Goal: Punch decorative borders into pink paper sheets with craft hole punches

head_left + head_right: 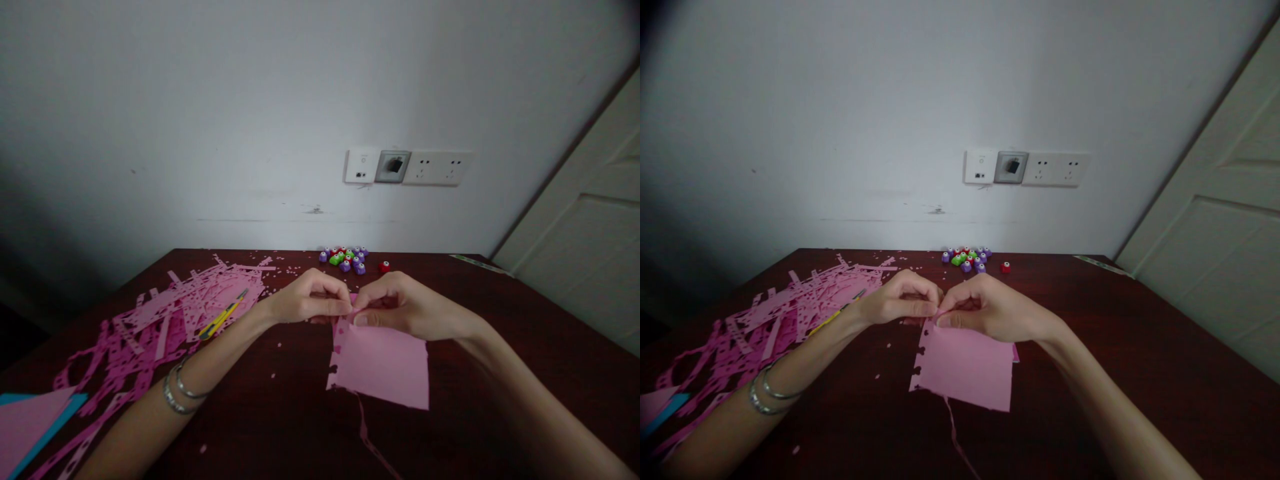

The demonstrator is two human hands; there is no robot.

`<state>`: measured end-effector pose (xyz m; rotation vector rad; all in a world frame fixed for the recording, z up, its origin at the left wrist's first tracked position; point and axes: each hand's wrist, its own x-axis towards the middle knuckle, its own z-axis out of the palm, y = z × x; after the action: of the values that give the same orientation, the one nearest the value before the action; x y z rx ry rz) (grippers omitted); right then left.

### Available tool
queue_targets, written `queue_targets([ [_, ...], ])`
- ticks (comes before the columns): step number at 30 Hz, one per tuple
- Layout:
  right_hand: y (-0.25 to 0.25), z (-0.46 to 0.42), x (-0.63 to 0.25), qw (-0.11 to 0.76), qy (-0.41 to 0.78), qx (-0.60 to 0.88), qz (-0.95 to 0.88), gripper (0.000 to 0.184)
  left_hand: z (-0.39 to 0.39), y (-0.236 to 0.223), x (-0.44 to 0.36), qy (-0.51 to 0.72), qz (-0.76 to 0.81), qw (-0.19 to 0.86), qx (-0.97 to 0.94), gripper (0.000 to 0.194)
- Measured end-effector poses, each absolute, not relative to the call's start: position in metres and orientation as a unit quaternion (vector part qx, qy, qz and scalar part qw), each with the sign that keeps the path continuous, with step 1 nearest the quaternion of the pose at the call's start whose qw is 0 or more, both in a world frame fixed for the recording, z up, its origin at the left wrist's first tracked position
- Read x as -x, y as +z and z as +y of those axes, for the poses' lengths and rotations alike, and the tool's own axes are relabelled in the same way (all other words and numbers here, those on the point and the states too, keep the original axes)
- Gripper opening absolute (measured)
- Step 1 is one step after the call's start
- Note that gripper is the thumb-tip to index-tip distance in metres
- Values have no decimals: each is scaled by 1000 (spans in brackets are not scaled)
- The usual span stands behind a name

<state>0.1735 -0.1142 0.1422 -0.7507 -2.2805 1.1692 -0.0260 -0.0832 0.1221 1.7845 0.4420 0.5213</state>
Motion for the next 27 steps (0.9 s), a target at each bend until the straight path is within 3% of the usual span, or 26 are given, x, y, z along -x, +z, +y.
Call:
queue_targets([
  [11,144,-116,-172,231,444,260,-826,25,-82,114,25,232,171,623,-727,23],
  [21,144,-113,-178,168,450,310,-820,24,-87,125,23,220,211,513,-802,19],
  [27,145,-112,-177,196,443,277,-830,24,-88,120,23,222,208,589,-748,22],
])
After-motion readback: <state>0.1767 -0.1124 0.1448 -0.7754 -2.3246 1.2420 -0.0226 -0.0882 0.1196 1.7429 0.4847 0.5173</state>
